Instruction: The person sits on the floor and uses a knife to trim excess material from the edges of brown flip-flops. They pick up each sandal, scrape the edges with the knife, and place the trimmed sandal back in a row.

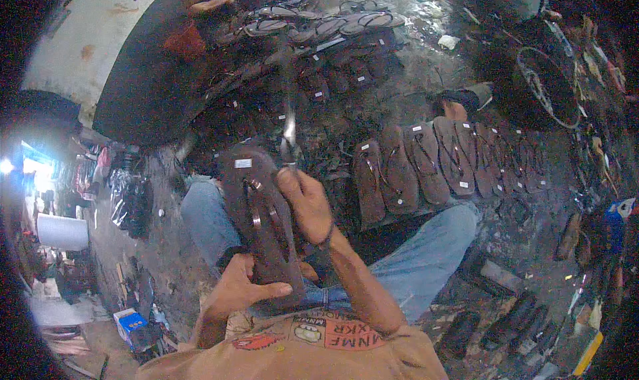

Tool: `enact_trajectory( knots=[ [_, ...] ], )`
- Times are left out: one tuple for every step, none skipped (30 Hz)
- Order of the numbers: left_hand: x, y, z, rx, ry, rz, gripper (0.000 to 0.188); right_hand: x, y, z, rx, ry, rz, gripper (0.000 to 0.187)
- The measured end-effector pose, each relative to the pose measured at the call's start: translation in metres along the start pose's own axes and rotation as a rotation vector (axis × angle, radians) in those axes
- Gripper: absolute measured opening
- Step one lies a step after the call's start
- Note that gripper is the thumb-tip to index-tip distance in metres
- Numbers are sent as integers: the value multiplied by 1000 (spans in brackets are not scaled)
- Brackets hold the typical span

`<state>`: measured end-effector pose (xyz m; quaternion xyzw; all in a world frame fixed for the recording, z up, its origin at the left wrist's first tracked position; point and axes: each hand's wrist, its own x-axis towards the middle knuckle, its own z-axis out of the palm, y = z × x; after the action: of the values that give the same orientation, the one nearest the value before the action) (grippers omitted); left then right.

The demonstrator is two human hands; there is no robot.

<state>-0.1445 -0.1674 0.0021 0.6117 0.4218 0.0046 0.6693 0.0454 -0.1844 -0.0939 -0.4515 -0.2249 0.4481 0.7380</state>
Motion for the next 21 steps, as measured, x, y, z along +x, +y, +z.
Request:
enact_trajectory(
  knots=[
    [1,13,9,-150,97,75,56,-13,-20,-4,-59,-5,-14,41],
    [11,27,10,-312,177,192,51,-23,-33,-4,-105,-10,-31,36],
    [22,39,11,-471,228,326,46,-30,-34,0,-131,39,-77,27],
    [40,48,8,-658,268,504,39,-39,-41,4,-151,49,-90,28],
    [50,48,0,-604,254,402,36,-50,-51,13,-160,51,-89,30],
    [60,42,-9,-558,227,298,33,-61,-54,18,-179,60,-90,32],
    [64,39,-18,-510,200,215,30,-71,-55,14,-350,169,-227,30],
    [58,40,-26,-592,138,182,29,-89,-59,-1,-454,106,-132,29],
    [45,39,-31,-674,76,123,28,-119,-63,-16,-552,51,-13,29],
    [34,37,-32,-748,8,64,26,-149,-55,-25,-617,26,2,27],
    [30,33,-29,-749,62,40,26,-178,-47,-32,-689,8,20,30],
    [26,30,-23,-750,132,8,27,-209,-40,-40,-746,-4,120,30],
    [26,27,-19,-752,186,-16,27,-234,-34,-46,-813,-8,213,31],
    [23,25,-17,-777,182,-19,28,-249,-31,-45,-824,-14,178,31],
    [20,23,-17,-802,178,-23,29,-261,-28,-45,-835,-21,143,30],
    [19,23,-15,-823,169,-23,30,-265,-23,-48,-859,-37,40,29],
    [19,23,-15,-801,163,-11,30,-272,-18,-49,-883,-48,-56,27],
    [19,22,-15,-780,158,1,31,-276,-13,-51,-911,-36,-40,26],
    [21,22,-15,-753,152,17,32,-278,-9,-52,-936,-20,-30,25],
    [22,22,-14,-706,161,35,32,-276,-10,-52,-953,-17,51,25],
    [24,21,-13,-660,171,53,33,-274,-12,-49,-968,-17,136,25]
  ],
)
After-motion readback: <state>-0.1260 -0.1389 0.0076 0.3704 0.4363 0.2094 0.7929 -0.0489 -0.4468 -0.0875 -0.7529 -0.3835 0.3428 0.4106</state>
